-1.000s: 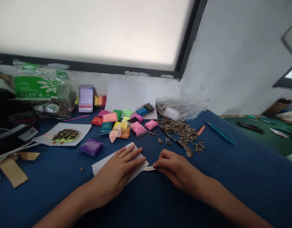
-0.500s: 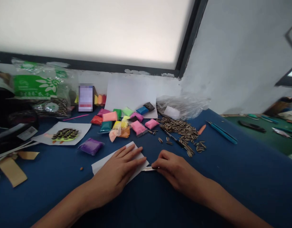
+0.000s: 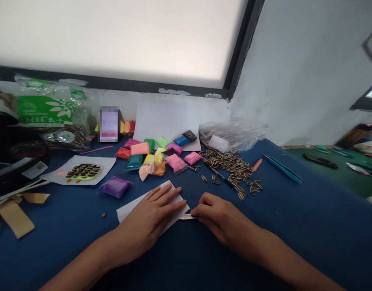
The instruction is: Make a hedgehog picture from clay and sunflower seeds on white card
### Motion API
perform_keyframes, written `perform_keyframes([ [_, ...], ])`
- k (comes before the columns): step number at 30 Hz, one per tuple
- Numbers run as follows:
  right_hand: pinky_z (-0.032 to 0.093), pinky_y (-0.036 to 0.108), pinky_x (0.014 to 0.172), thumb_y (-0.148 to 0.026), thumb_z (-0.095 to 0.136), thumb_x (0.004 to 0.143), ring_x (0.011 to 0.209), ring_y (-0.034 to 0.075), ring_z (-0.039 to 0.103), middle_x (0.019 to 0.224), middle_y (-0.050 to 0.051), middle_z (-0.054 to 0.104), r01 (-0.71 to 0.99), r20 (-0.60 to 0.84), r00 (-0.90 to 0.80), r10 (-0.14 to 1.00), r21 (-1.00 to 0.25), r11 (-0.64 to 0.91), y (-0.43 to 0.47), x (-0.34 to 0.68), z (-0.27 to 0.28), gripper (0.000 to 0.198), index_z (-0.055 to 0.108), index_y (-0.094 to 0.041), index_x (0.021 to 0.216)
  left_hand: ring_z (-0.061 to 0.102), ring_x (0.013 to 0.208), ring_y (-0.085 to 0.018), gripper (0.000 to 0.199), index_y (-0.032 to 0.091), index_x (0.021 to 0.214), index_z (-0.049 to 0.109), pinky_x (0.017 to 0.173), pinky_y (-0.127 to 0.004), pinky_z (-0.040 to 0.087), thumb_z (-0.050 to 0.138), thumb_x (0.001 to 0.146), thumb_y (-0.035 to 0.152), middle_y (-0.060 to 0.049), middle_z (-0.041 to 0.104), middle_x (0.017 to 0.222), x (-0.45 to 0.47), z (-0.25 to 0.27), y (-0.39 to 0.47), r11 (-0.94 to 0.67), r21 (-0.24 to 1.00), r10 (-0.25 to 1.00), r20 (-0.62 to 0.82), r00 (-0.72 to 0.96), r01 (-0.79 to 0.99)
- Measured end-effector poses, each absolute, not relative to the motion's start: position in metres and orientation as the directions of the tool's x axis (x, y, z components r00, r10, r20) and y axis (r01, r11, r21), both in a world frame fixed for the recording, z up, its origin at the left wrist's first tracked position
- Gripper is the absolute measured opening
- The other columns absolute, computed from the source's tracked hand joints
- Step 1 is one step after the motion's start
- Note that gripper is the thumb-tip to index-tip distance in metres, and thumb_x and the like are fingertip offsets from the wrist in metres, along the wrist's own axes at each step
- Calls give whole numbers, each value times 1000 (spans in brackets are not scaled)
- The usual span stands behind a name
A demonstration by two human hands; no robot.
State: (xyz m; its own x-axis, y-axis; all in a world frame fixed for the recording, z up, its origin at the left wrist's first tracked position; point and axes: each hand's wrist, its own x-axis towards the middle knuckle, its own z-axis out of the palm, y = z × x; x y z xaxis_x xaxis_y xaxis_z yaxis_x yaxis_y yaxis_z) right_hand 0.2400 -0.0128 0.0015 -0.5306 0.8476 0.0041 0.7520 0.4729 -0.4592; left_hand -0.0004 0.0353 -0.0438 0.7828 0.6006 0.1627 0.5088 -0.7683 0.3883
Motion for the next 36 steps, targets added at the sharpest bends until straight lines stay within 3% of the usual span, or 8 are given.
perform_keyframes([
  [16,44,26,72,-17,45,97,78,14,55,94,6,54,748,-2,-541,841,-459,480,-14,234,3,23,68,-16,101,22,145,-25,42,43,142,39,117,-53,22,35,101,31,5,30,156,0,-44,36,-749,411,615,136,777,520],
  [36,43,24,70,-15,45,96,75,13,53,91,5,53,750,-3,-555,832,-433,500,-16,232,4,22,67,-17,95,24,144,-25,45,41,141,40,116,-53,23,39,99,24,4,33,155,0,-44,35,-758,412,609,171,774,505],
])
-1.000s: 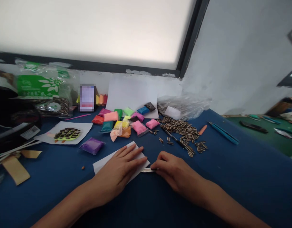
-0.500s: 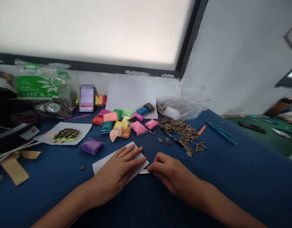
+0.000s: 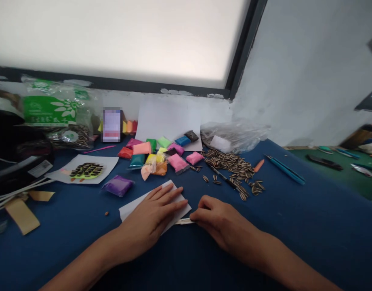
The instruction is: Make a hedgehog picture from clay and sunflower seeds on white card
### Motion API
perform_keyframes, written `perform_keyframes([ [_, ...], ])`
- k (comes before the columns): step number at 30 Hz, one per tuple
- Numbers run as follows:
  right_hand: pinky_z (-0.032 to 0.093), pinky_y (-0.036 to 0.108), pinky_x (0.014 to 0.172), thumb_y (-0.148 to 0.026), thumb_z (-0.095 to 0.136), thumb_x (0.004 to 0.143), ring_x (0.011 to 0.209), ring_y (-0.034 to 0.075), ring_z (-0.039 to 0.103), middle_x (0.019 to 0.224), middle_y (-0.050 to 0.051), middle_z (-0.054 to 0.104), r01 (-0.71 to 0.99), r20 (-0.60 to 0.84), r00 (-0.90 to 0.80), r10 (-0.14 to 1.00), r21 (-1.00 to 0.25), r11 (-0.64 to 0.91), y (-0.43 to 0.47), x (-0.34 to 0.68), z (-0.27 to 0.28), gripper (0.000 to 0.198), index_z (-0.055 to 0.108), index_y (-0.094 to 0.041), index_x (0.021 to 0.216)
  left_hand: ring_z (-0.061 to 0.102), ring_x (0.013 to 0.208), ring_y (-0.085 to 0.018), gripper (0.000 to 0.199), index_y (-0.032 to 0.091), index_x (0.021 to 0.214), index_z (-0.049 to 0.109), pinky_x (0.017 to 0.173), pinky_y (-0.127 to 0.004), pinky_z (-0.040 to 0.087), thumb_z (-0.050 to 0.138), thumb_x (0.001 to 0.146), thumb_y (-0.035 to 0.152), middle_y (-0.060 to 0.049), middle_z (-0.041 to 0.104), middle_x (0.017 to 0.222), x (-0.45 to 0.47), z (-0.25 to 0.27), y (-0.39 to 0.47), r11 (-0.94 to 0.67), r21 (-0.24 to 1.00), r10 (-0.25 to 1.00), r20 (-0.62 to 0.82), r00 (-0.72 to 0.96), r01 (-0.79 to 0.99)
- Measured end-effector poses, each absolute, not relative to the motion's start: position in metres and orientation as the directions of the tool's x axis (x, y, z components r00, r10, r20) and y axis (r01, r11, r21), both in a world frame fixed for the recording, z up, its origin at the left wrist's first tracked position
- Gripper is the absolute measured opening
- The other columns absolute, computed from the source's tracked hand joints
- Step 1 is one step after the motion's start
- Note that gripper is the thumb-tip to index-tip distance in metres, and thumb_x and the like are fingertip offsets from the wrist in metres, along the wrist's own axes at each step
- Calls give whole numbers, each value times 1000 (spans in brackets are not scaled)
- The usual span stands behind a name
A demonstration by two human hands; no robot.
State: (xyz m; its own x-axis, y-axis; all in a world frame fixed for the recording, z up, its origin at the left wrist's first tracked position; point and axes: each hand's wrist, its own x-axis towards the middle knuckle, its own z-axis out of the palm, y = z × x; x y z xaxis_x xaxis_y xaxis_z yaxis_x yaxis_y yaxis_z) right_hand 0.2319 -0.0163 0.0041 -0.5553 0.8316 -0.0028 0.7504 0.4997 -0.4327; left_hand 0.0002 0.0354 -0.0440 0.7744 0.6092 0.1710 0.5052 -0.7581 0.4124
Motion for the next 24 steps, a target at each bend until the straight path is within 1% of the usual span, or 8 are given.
perform_keyframes([
  [4,43,24,70,-15,44,97,76,13,53,91,5,53,754,6,-551,834,-425,501,-16,230,3,22,67,-16,96,23,144,-25,44,40,141,41,117,-53,23,37,100,25,4,33,155,0,-43,36,-752,417,613,158,774,511],
  [7,41,23,67,-15,44,97,74,13,51,89,4,52,754,12,-562,827,-402,519,-18,228,3,23,66,-16,91,23,145,-25,43,39,141,42,117,-53,22,36,100,26,2,33,155,0,-43,36,-747,420,617,148,773,516],
  [12,42,22,67,-15,44,96,75,12,52,89,4,53,741,-9,-571,821,-436,510,-20,228,4,22,65,-17,91,21,145,-24,44,41,142,38,117,-53,21,36,101,26,4,31,155,-1,-42,35,-754,423,606,155,780,502],
  [17,43,24,69,-16,44,97,78,13,53,91,5,54,742,-9,-560,828,-449,497,-18,229,5,22,66,-17,94,23,145,-23,42,39,141,41,117,-52,22,33,101,27,3,33,155,-1,-42,33,-741,459,618,180,765,491],
  [20,45,26,72,-15,44,97,79,14,55,93,5,54,747,-24,-549,836,-463,477,-17,232,6,22,66,-18,98,24,145,-23,44,34,140,44,117,-52,24,30,100,21,1,32,156,-2,-45,33,-724,489,643,223,733,486],
  [24,46,29,76,-14,45,95,83,16,56,97,6,55,765,-37,-518,854,-467,444,-14,239,5,22,65,-19,102,29,143,-24,46,28,133,52,115,-50,30,30,95,14,-3,39,152,-3,-50,33,-688,545,697,316,644,478],
])
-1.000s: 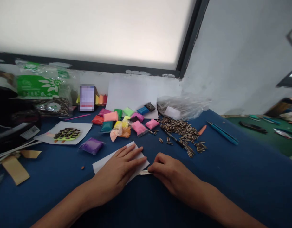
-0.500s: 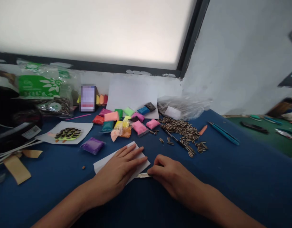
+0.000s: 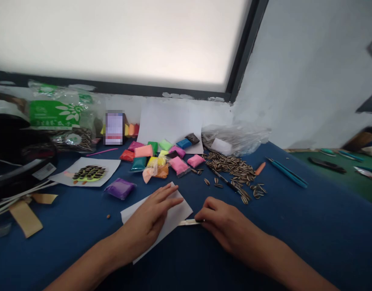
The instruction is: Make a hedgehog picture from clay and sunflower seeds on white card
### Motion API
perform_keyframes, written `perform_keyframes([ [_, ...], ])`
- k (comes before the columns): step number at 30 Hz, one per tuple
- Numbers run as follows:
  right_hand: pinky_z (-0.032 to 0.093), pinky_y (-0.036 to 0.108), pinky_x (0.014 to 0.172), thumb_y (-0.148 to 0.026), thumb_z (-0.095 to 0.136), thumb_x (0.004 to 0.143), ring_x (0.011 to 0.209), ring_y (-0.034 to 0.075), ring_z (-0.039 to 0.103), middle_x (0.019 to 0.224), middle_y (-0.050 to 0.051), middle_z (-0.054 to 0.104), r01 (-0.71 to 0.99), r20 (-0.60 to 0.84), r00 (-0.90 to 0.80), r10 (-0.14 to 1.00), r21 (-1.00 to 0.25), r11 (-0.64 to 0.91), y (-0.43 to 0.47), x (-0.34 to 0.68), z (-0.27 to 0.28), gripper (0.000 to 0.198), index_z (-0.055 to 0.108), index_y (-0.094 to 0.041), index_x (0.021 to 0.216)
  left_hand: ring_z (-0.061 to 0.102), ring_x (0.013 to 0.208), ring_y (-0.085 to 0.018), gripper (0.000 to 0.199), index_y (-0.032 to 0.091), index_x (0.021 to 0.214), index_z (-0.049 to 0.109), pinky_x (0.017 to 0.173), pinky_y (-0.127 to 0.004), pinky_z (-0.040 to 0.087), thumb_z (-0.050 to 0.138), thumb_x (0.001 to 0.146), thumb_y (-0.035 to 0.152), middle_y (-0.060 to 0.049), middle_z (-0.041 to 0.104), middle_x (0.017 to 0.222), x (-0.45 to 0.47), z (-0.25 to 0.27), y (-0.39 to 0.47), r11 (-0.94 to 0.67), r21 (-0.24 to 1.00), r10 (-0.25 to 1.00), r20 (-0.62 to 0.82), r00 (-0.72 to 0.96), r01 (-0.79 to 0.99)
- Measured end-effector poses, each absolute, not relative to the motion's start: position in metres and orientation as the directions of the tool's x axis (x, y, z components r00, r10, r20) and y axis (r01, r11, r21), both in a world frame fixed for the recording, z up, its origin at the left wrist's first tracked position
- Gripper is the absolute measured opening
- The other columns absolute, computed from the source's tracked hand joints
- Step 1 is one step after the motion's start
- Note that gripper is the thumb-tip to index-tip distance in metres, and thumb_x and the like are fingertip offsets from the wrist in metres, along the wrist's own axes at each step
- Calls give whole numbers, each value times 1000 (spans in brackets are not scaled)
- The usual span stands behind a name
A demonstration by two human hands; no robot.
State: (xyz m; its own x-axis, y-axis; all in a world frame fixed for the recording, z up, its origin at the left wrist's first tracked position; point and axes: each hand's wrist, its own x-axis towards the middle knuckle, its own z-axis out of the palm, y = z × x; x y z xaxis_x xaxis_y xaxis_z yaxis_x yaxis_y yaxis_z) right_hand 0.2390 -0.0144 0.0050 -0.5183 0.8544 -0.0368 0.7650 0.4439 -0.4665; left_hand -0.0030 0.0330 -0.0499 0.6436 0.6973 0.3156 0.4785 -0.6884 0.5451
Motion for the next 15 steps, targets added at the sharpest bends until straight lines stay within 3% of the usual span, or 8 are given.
perform_keyframes([
  [7,47,34,79,-13,43,95,87,19,58,99,8,56,825,12,-404,915,-428,370,-7,249,2,22,63,-17,104,58,119,-23,29,23,107,64,100,-44,50,39,93,26,-7,64,123,0,-37,33,-503,732,854,339,396,459],
  [15,48,36,80,-12,45,94,89,21,58,98,8,57,863,47,-342,939,-379,333,-3,252,-4,21,63,-18,101,61,114,-24,23,25,98,66,98,-44,51,46,86,26,-4,70,113,3,-32,31,-391,849,911,300,285,357],
])
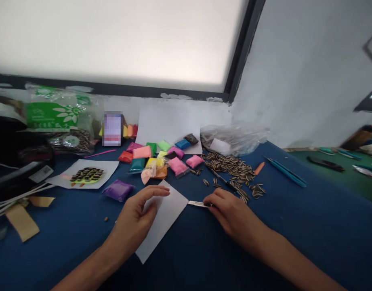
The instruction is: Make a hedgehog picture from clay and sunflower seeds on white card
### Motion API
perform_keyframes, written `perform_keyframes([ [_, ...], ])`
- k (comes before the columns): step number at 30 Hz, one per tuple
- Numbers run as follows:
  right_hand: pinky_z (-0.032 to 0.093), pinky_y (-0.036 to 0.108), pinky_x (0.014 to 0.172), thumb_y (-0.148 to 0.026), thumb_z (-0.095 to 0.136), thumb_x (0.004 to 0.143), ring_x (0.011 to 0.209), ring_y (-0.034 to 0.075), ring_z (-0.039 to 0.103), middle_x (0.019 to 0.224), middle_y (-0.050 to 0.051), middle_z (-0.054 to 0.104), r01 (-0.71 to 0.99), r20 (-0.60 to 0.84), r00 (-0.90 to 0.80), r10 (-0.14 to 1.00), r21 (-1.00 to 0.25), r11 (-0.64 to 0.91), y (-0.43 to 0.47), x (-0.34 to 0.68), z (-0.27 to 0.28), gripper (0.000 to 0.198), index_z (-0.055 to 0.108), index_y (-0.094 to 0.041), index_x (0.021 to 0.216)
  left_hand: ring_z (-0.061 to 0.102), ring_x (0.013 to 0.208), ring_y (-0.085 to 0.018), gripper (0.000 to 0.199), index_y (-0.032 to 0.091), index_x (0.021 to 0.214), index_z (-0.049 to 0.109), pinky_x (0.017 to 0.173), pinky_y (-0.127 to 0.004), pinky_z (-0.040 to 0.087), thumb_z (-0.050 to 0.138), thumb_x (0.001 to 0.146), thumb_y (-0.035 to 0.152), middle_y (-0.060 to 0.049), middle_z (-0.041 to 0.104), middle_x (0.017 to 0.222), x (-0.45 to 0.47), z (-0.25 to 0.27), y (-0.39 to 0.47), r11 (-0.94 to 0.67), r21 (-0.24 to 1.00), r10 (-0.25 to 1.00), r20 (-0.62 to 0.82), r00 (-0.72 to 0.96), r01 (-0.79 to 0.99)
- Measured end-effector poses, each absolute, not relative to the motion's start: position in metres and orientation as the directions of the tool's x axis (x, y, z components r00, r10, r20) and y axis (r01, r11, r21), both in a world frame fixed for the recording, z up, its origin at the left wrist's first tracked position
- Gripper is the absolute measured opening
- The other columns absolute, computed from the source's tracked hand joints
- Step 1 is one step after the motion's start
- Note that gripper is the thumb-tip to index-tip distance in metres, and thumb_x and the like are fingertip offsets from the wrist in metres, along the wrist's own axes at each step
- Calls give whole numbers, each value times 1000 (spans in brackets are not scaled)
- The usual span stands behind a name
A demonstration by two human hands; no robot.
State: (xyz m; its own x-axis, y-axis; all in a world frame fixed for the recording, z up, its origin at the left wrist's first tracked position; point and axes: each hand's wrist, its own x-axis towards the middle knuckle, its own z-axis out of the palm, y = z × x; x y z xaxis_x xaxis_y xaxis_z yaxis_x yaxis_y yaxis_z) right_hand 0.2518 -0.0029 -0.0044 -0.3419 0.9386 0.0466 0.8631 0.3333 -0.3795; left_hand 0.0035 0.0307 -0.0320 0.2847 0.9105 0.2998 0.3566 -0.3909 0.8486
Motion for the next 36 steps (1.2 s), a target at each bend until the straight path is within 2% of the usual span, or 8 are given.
perform_keyframes([
  [4,48,37,80,-12,44,94,90,22,57,98,9,57,882,41,-320,946,-351,314,-3,251,-5,21,63,-17,102,59,117,-24,27,26,102,65,97,-44,51,44,86,23,-5,66,119,4,-39,30,-445,798,887,329,324,407],
  [6,48,37,80,-12,44,94,91,22,57,99,9,57,890,39,-310,950,-339,305,-3,250,-5,21,63,-17,102,55,122,-26,31,26,109,64,101,-48,48,43,87,23,-6,62,127,2,-43,31,-525,689,846,356,397,500],
  [9,48,37,81,-12,44,94,92,22,57,99,9,57,888,36,-315,948,-342,308,-2,250,-5,21,63,-17,103,47,129,-32,34,26,118,63,104,-56,42,43,90,28,-8,56,136,-3,-45,33,-631,447,776,358,519,634],
  [13,48,37,82,-11,44,94,92,22,57,100,9,57,877,46,-325,945,-358,319,-3,248,-5,22,63,-16,105,48,126,-36,39,24,125,61,101,-57,42,45,92,39,-11,55,138,-8,-41,34,-639,255,766,295,571,726],
  [20,48,36,81,-12,44,95,92,22,58,99,9,58,864,65,-329,942,-381,328,-7,245,0,23,63,-17,105,52,119,-35,42,22,127,59,94,-52,45,43,94,42,-14,53,139,-3,-36,31,-609,155,781,289,554,778],
  [24,49,37,81,-12,45,94,92,22,58,100,9,58,871,62,-329,942,-365,328,-6,246,-2,22,64,-17,105,52,118,-35,46,21,133,53,92,-51,45,40,95,42,-14,50,141,-1,-35,30,-596,150,790,285,543,789],
  [31,49,36,80,-12,45,95,91,22,58,98,8,58,874,63,-324,944,-362,324,-5,246,-5,22,64,-17,104,51,118,-34,44,26,135,52,93,-50,44,39,96,42,-10,48,144,-1,-35,30,-605,124,782,282,556,787],
  [36,49,37,81,-11,45,94,91,22,58,99,9,58,853,100,-339,935,-386,351,-5,245,-3,22,64,-17,105,45,126,-35,47,31,143,41,97,-53,41,37,97,38,-8,39,151,0,-40,31,-601,103,782,280,556,793],
])
